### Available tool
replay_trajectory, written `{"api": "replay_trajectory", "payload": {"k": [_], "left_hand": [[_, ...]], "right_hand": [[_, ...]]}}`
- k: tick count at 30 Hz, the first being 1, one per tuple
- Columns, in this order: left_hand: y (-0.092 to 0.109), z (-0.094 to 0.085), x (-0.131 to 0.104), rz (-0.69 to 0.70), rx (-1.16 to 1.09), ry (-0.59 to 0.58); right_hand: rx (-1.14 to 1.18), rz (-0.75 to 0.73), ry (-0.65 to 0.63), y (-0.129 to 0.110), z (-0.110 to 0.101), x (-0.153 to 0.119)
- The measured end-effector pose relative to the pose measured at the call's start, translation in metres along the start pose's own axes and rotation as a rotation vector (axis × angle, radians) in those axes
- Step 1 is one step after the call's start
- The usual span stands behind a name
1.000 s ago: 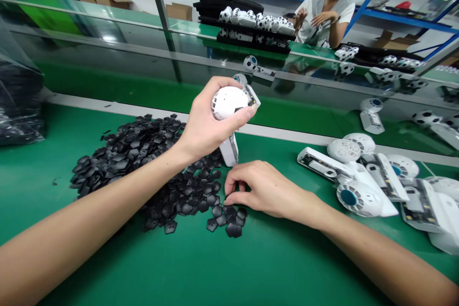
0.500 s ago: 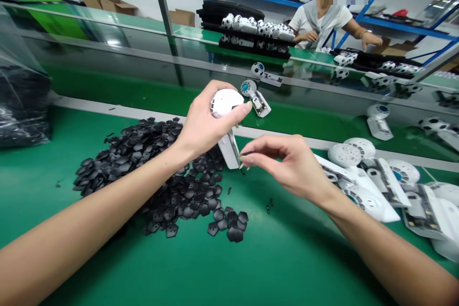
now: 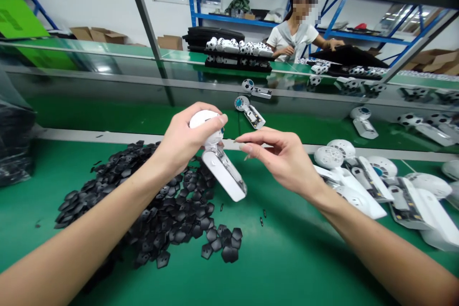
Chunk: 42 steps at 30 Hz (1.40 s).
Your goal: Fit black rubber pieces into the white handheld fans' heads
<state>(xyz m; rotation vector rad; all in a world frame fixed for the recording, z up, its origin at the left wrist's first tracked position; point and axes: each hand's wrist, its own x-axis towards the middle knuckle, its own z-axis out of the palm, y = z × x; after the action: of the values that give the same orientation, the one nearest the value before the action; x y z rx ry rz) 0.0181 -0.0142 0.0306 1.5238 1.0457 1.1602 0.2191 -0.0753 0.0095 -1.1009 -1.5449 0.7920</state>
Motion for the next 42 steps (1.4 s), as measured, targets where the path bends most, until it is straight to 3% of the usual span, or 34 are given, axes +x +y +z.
{"api": "replay_trajectory", "payload": {"k": [6,9,16,23,31,37,42], "left_hand": [[-0.008,0.014,-0.005,-0.426,-0.365,-0.052],[-0.015,0.022,-0.01,-0.514,-0.439,-0.068],[-0.022,0.024,-0.016,-0.434,-0.335,-0.052],[-0.017,0.026,-0.022,-0.356,-0.287,-0.055],[-0.01,0.031,-0.029,-0.255,-0.179,0.026],[-0.004,0.033,-0.033,-0.166,0.005,0.079],[0.005,0.032,-0.037,-0.145,0.062,0.068]], "right_hand": [[0.244,0.039,0.053,-0.007,0.005,-0.003],[0.289,0.097,0.013,-0.004,0.008,-0.005],[0.333,0.15,-0.009,0.005,0.016,-0.007],[0.015,0.05,0.027,0.01,0.022,-0.01],[-0.019,-0.01,0.0,0.008,0.024,-0.014],[0.001,0.066,-0.006,0.003,0.021,-0.011],[0.074,0.243,-0.127,-0.006,0.013,-0.006]]}}
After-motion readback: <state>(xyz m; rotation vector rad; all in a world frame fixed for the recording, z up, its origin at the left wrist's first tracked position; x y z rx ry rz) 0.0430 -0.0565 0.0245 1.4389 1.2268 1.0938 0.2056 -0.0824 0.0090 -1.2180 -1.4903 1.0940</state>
